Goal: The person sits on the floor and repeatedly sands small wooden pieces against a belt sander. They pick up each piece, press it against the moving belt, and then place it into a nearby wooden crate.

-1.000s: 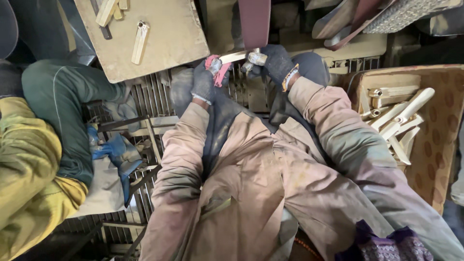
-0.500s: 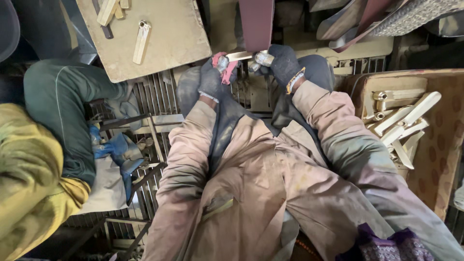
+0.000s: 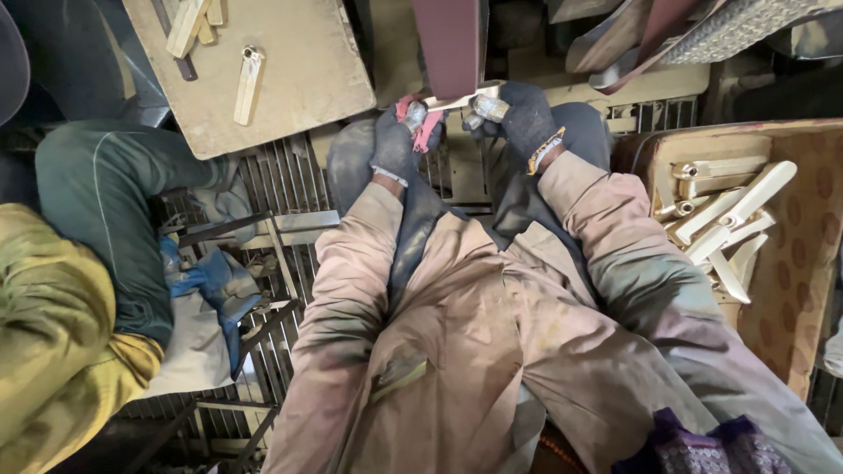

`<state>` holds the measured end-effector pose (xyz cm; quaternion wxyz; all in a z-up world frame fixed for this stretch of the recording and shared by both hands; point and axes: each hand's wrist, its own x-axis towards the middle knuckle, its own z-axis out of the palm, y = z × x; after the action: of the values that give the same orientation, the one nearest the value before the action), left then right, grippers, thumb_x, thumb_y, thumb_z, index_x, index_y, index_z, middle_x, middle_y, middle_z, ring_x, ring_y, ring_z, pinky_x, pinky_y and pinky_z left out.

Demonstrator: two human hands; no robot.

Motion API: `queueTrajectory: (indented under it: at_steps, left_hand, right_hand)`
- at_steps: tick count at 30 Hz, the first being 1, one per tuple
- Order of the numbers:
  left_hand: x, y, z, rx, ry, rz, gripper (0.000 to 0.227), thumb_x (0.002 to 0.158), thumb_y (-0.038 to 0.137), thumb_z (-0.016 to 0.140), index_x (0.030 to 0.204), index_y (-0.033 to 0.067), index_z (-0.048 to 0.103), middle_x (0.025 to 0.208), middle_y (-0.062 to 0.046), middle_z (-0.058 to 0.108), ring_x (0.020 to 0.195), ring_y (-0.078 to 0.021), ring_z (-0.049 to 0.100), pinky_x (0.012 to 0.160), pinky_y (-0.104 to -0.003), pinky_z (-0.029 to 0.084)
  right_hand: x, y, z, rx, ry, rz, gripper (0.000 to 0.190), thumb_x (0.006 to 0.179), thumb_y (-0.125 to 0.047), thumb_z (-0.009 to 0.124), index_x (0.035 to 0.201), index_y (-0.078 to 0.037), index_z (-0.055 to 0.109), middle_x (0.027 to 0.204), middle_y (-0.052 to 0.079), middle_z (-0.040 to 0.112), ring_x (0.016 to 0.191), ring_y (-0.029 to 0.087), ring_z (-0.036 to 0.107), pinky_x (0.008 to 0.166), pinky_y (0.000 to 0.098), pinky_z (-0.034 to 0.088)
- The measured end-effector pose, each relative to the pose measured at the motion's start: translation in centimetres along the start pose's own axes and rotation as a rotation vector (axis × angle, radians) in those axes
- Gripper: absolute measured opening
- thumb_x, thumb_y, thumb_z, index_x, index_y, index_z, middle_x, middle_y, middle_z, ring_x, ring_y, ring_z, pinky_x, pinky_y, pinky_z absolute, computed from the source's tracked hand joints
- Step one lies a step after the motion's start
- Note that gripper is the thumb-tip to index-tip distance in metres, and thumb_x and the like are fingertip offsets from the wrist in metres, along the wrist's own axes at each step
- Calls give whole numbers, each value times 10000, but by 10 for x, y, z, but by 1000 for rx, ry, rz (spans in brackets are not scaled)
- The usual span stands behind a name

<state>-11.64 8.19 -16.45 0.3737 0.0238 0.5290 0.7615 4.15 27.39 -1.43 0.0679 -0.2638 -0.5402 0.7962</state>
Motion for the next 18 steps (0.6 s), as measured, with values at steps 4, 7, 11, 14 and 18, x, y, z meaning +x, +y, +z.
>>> queueTrajectory:
  at_steps: [4,7,11,14,18]
  left_hand:
    - [-8,16,25,-136,-30,-80,293,946,-32,639,1237,-57,643,912,-88,666,624,-128,599,501,-279,456]
    - [-12,26,38,-170,-91,-147,252,931,-9,631,1182,-25,623,882,-126,682,607,-172,635,479,-303,476]
    - [-11,24,43,-103,-136,-81,228,960,-9,644,1183,-57,638,887,-114,672,621,-156,621,503,-303,474]
    - [-14,29,39,-13,-139,-60,241,991,30,680,1213,-46,626,692,-38,515,466,-100,472,393,-271,363]
    - [-49,58,32,138,-212,-45,325,1003,27,623,1315,-62,612,817,-61,627,578,-85,512,497,-238,366]
  right_hand:
    - [-5,-3,-6,-16,4,-18,236,978,-143,724,1090,65,719,923,115,745,785,173,710,716,302,586]
    - [-8,-8,-11,-26,7,-39,237,977,-144,723,1095,61,719,931,112,747,793,171,712,722,300,587]
    - [-17,-16,-12,-49,4,-71,238,975,-146,723,1101,56,718,941,108,749,803,169,714,729,297,588]
    - [-30,-26,-10,-89,-20,-111,239,974,-147,722,1106,53,718,949,105,750,810,167,715,735,296,588]
    - [-58,-45,-5,-213,-130,-210,241,973,-149,721,1112,48,718,959,101,752,821,165,718,742,293,589]
